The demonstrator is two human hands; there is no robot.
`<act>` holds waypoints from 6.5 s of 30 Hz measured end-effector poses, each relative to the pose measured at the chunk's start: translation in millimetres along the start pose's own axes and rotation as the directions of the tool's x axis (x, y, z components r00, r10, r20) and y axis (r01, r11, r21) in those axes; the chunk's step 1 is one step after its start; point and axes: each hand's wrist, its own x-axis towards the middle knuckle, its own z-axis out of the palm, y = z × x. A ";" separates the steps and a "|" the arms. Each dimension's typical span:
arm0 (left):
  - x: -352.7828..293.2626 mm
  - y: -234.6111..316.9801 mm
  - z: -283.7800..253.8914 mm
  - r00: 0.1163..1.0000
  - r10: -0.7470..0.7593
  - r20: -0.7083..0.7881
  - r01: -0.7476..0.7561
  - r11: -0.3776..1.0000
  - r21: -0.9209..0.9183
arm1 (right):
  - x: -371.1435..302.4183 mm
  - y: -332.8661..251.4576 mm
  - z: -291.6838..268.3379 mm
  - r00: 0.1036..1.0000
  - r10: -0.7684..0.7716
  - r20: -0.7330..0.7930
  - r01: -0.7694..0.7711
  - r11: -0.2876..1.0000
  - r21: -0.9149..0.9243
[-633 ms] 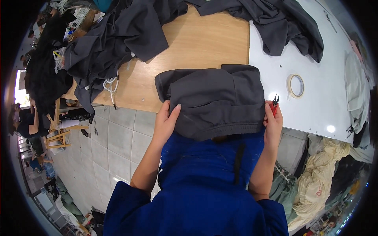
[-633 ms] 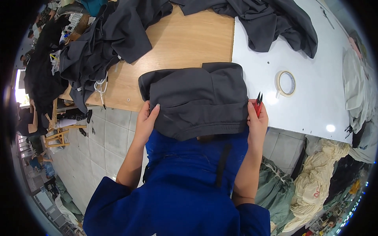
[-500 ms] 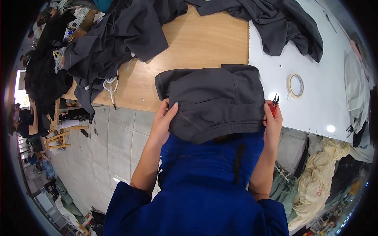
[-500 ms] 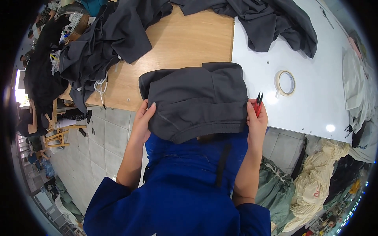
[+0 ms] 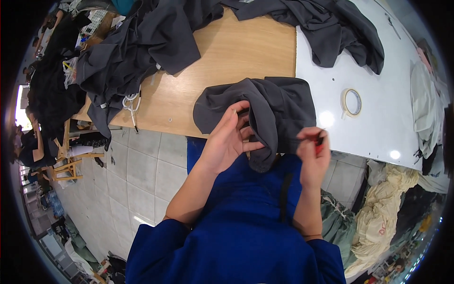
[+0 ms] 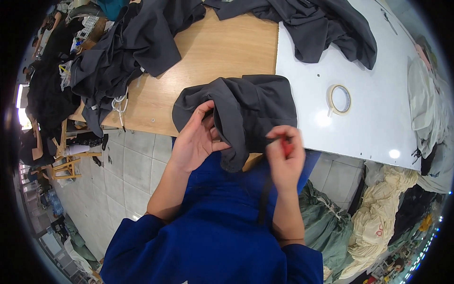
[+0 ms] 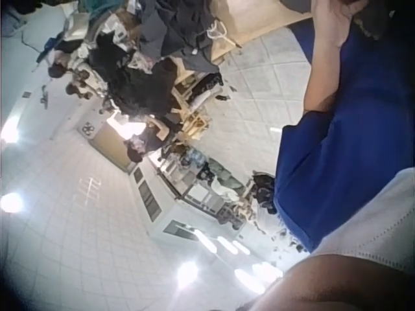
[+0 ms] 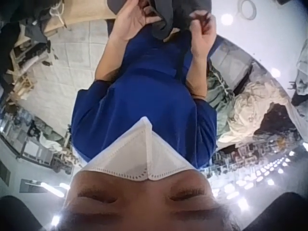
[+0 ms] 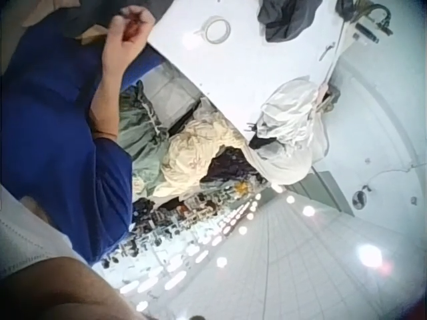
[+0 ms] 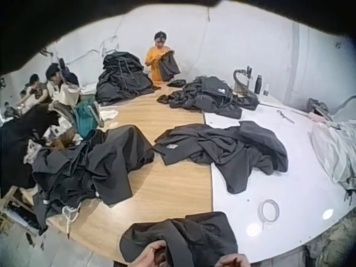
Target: Trimming excess threads from a pair of dark grey shorts using a thread snip tool.
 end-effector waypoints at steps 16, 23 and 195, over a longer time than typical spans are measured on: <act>-3.0 15.4 -7.7 0.989 0.126 -0.082 -0.096 0.949 0.302 | 5.1 4.9 6.0 0.871 0.480 0.109 -0.486 0.807 0.336; -0.3 12.4 -12.3 0.987 0.139 -0.078 -0.102 0.927 0.362 | 5.2 15.0 -7.4 0.847 0.513 0.139 -0.522 0.752 0.404; -17.4 -32.6 31.8 0.791 0.590 0.163 -0.578 0.631 0.518 | -17.1 -32.9 11.1 0.868 -0.467 0.171 0.480 0.698 -0.531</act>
